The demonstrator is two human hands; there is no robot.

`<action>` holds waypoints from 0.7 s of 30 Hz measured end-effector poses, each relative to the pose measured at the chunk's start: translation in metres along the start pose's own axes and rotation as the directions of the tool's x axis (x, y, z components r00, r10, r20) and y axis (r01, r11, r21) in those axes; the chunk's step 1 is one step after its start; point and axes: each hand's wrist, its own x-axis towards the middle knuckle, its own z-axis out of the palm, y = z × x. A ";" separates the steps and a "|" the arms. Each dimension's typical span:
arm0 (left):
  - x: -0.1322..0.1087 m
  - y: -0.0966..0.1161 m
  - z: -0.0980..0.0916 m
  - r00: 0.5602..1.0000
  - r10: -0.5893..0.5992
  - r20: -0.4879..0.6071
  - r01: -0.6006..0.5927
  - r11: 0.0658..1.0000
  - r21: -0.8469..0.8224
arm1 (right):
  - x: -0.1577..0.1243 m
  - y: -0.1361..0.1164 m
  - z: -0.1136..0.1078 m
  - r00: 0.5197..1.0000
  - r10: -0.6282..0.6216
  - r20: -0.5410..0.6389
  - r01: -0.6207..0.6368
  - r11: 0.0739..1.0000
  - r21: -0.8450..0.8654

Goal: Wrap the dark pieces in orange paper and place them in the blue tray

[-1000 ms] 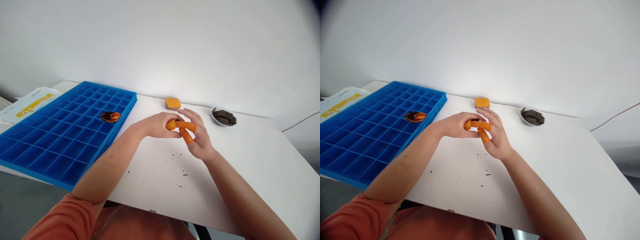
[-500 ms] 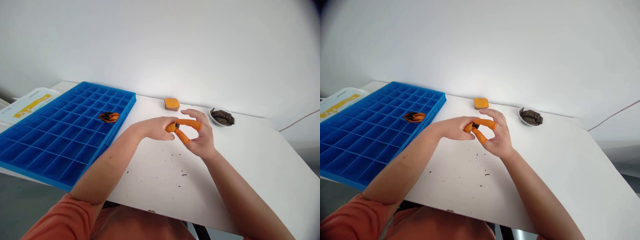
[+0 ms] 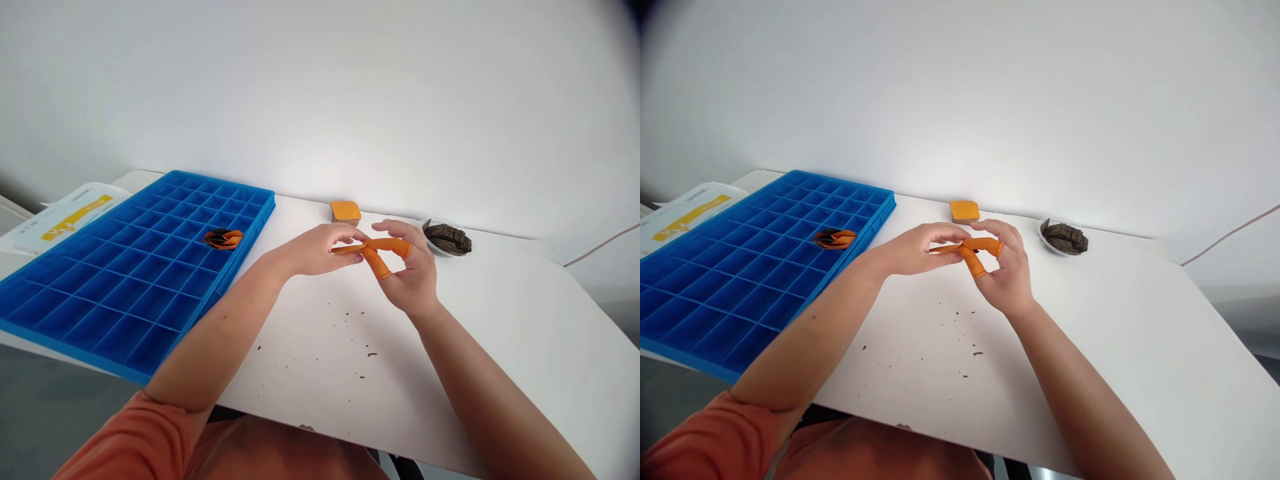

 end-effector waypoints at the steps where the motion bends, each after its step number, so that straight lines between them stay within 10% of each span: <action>1: 0.001 0.000 0.000 0.999 0.027 -0.037 -0.027 1.000 -0.010 | 0.001 0.000 -0.001 1.000 0.020 -0.009 -0.020 1.000 -0.012; 12: 0.009 -0.005 0.004 0.945 0.188 -0.268 -0.150 0.976 0.155 | 0.008 -0.007 -0.009 0.926 0.363 0.102 -0.370 0.927 0.065; 21: 0.005 -0.006 0.003 0.938 0.115 -0.326 -0.096 0.993 0.075 | 0.006 -0.002 -0.008 0.906 0.377 0.190 -0.394 0.917 0.060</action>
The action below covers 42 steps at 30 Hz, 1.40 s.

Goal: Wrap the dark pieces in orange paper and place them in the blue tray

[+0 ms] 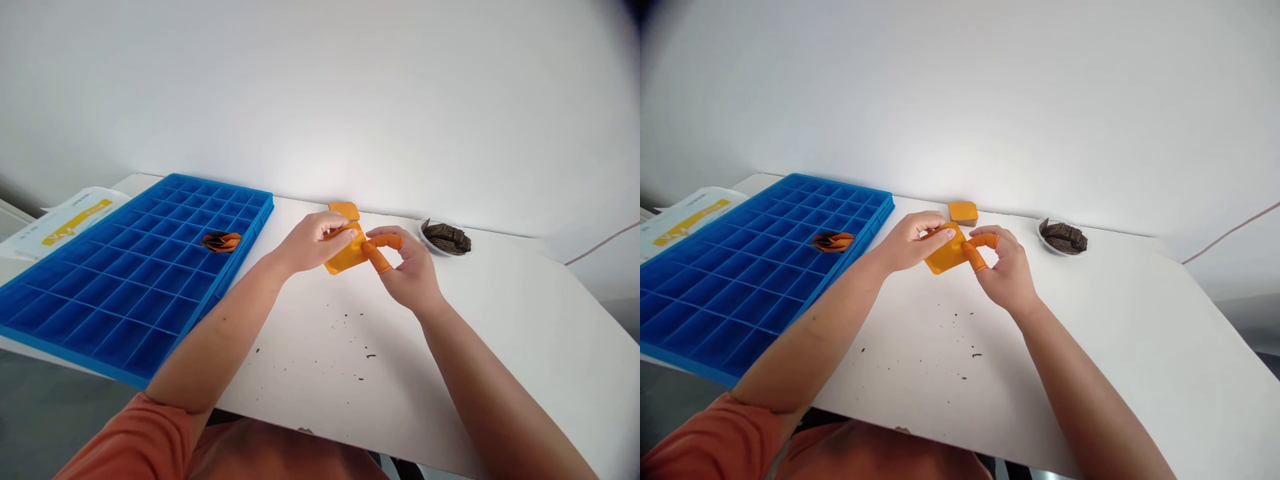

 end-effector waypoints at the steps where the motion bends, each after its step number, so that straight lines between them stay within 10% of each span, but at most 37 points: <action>1: 0.000 0.000 0.000 1.000 -0.004 0.014 0.004 1.000 0.016 | 0.000 0.000 -0.001 1.000 -0.019 0.010 0.019 1.000 -0.017; 12: -0.008 0.010 -0.004 0.959 0.235 -0.156 -0.223 0.970 0.095 | -0.001 -0.008 -0.005 0.993 -0.114 -0.022 0.114 0.993 -0.014; 18: -0.034 0.017 -0.037 0.742 0.284 -0.607 -0.146 0.952 0.268 | -0.001 -0.010 -0.005 0.993 -0.087 -0.083 0.092 0.994 0.053; 21: -0.041 0.024 -0.065 0.721 0.207 -0.661 -0.001 0.954 0.298 | -0.002 -0.010 -0.003 0.994 -0.084 -0.065 0.089 0.993 0.075; 25: -0.036 0.040 -0.108 0.809 -0.140 -0.570 0.398 0.844 0.358 | -0.003 -0.009 -0.002 0.996 -0.082 -0.046 0.086 0.992 0.092; 29: -0.026 0.033 -0.149 0.822 -0.346 -0.452 0.529 0.759 0.380 | -0.003 -0.006 -0.002 0.995 -0.089 -0.038 0.092 0.991 0.095; 36: -0.036 -0.053 -0.205 0.868 -0.434 -0.240 0.494 0.795 0.352 | -0.004 0.002 0.002 0.991 -0.121 -0.058 0.128 0.984 0.122; 42: -0.046 -0.082 -0.210 0.900 -0.413 -0.139 0.409 0.689 0.598 | -0.005 0.002 0.004 0.990 -0.137 -0.045 0.141 0.984 0.112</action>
